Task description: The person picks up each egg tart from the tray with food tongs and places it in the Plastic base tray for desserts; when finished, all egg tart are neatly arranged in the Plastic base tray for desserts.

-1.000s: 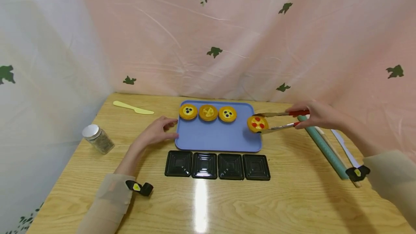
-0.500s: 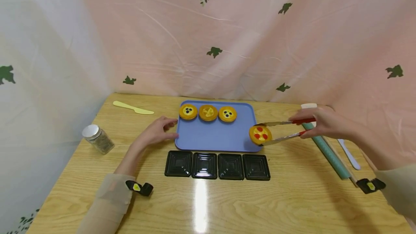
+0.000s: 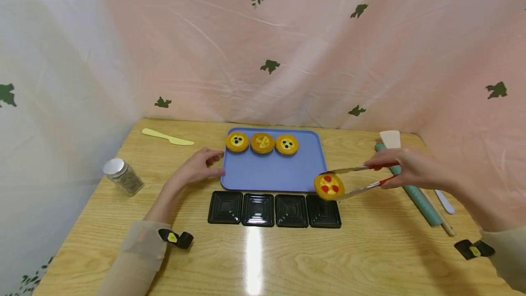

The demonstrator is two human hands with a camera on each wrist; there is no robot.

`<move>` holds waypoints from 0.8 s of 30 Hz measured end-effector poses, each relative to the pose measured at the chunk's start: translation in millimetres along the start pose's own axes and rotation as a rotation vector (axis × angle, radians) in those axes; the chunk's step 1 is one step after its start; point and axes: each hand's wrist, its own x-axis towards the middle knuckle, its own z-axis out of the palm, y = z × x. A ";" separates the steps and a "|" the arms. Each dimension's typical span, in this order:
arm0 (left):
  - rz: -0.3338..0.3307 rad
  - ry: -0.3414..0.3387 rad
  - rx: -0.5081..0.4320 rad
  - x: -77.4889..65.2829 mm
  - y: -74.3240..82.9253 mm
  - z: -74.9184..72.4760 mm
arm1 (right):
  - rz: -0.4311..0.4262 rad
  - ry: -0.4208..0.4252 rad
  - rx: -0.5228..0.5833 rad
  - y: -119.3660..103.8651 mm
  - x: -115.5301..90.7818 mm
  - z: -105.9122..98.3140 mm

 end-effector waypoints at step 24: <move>0.014 0.009 0.008 0.1 -1.9 0.9 | -0.112 -0.057 0.018 -8.2 -3.9 21.1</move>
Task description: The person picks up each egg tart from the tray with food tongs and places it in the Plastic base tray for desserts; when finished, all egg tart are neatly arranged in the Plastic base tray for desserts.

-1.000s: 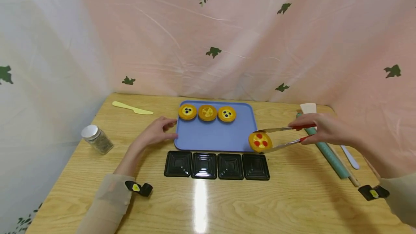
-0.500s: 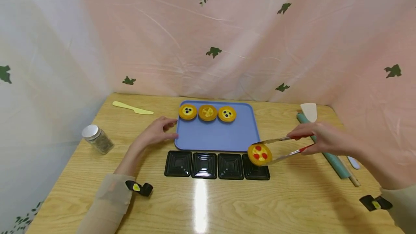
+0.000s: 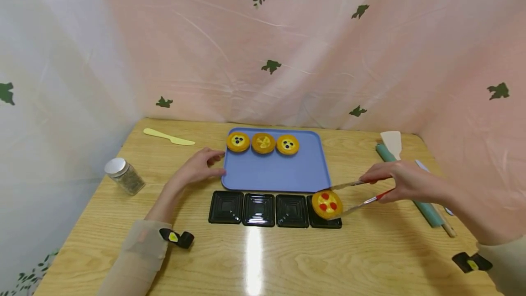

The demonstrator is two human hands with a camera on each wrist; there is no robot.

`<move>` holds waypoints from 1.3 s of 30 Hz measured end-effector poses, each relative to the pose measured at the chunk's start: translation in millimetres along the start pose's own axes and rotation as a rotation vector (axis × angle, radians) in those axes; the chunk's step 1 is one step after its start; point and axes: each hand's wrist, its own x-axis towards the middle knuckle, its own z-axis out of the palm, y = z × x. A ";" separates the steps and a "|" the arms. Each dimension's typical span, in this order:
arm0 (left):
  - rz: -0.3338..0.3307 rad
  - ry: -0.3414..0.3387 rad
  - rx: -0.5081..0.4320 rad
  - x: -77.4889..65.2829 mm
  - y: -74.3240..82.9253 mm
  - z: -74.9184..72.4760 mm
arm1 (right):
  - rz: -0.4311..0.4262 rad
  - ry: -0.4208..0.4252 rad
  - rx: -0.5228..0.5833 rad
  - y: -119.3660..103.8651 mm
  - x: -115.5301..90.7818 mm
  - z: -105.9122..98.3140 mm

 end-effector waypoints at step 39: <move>0.008 0.006 0.016 -1.3 0.2 -0.6 | 0.097 -0.058 -0.047 2.1 2.0 9.1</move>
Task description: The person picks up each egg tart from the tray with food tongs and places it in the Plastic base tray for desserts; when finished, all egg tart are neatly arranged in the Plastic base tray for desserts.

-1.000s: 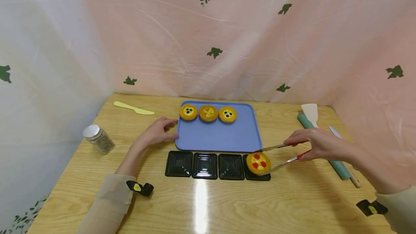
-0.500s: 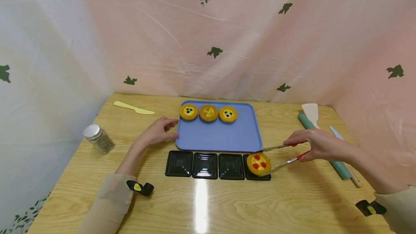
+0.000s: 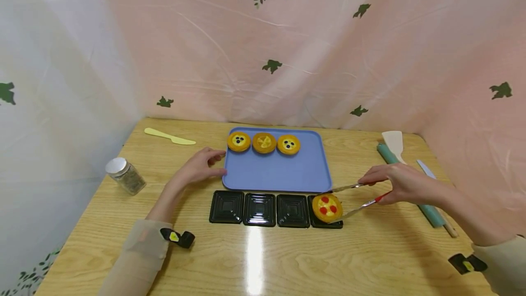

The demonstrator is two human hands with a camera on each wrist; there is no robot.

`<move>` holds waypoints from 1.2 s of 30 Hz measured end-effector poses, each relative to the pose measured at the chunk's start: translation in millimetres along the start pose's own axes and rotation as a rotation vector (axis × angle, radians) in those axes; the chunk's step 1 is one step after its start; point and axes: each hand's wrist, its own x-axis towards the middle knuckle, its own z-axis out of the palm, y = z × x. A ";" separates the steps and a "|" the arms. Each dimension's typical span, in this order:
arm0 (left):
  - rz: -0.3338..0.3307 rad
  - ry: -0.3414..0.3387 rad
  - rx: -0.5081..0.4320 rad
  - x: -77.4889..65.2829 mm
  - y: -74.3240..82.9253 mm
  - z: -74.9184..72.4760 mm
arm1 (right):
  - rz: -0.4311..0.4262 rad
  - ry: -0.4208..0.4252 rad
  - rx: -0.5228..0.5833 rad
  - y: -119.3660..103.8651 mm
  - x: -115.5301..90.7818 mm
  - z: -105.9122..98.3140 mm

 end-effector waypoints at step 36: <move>-0.014 0.009 -0.005 1.1 -1.2 0.8 | -0.025 -0.009 0.057 4.7 -2.7 -0.6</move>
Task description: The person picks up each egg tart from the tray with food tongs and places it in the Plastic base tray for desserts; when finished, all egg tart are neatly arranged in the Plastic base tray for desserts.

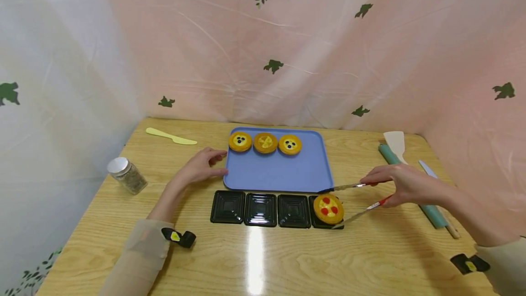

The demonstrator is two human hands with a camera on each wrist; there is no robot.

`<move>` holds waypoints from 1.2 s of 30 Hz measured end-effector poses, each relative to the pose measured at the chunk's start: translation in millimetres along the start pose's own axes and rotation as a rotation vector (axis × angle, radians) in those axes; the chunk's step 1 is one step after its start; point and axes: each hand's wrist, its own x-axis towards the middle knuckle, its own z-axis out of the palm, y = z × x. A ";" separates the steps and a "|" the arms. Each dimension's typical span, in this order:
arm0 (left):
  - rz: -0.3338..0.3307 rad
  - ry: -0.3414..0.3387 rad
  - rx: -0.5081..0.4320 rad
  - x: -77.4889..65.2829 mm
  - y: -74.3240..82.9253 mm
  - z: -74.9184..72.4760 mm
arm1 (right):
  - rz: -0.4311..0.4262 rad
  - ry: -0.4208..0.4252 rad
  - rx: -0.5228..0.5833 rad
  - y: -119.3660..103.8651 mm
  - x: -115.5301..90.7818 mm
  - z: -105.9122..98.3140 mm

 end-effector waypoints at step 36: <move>-0.022 -0.025 -0.015 1.4 6.1 -2.1 | 0.256 -0.045 0.186 48.8 127.2 -53.7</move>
